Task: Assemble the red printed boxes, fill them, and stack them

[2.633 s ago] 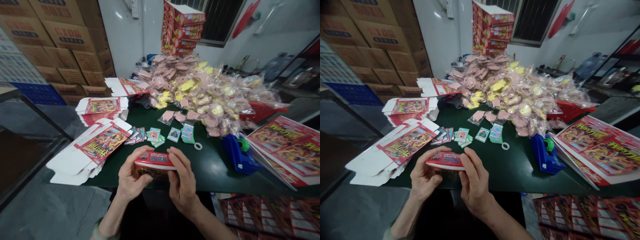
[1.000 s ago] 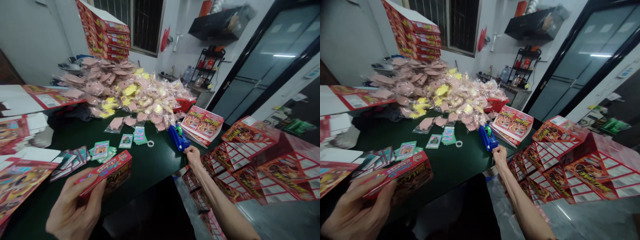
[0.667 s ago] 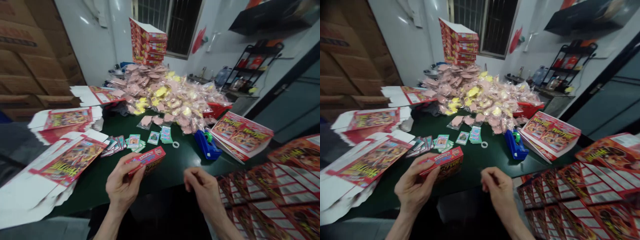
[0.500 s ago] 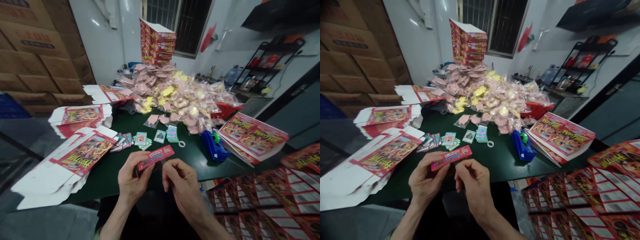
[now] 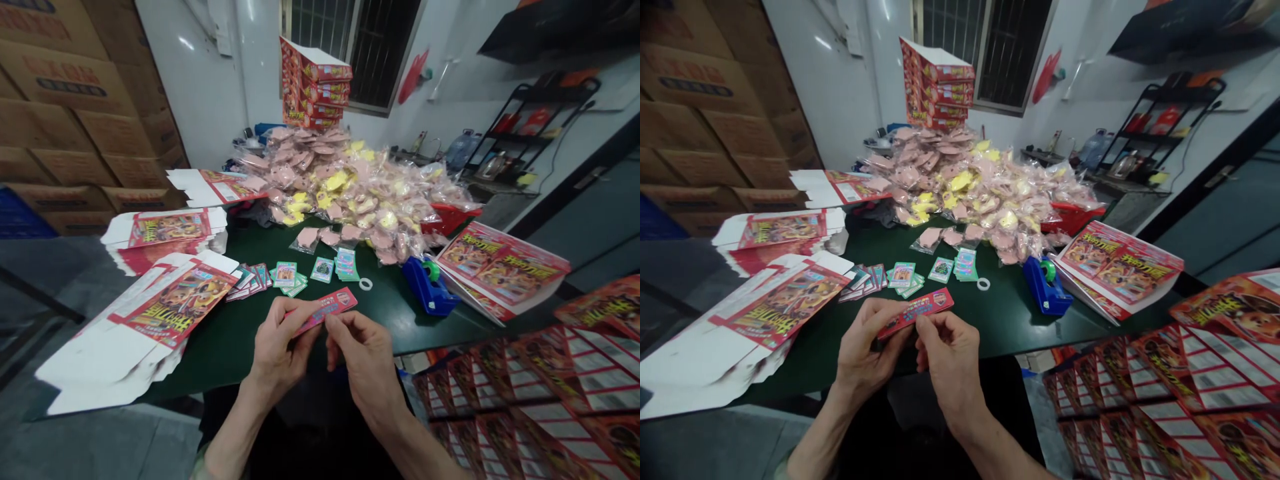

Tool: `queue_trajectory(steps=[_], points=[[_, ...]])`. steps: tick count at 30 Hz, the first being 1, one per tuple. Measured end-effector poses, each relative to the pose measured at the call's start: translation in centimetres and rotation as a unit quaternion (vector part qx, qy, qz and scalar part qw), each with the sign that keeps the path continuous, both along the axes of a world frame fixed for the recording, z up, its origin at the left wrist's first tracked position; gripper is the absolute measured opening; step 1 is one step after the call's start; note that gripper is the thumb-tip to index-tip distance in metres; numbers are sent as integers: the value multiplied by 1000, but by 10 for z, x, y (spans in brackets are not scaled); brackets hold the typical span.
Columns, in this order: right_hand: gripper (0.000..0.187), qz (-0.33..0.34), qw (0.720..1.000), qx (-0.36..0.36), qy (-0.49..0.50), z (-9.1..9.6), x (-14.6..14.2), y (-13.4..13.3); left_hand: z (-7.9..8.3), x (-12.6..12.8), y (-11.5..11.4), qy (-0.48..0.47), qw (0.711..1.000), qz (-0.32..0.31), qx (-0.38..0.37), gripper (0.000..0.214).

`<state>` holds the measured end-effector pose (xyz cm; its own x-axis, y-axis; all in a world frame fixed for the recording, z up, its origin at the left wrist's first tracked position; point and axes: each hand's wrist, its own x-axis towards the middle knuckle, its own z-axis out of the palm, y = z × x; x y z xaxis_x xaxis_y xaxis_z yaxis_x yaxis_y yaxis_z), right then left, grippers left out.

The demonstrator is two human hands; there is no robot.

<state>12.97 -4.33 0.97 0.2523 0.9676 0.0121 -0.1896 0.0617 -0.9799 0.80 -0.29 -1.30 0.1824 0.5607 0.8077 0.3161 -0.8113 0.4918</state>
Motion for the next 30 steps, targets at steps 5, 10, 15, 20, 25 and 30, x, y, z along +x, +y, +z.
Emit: queue_trajectory(steps=[5,10,15,20,25,30], points=[[36,20,997,-25,65,1,1,4,2,-7,4,90,996,2,20,38],[38,20,992,-105,67,-29,-10,11,13,-11,11,125,992,-19,23,42],[20,-58,992,-101,-51,-66,5,15,7,-5,25,56,995,52,65,36],[54,-114,903,120,-397,-28,71,-9,-1,7,22,102,989,74,82,38],[35,97,808,176,-553,32,136,-28,5,48,14,159,981,-29,103,44],[36,-129,807,168,-552,53,258,-18,-4,62,32,113,992,14,48,51]])
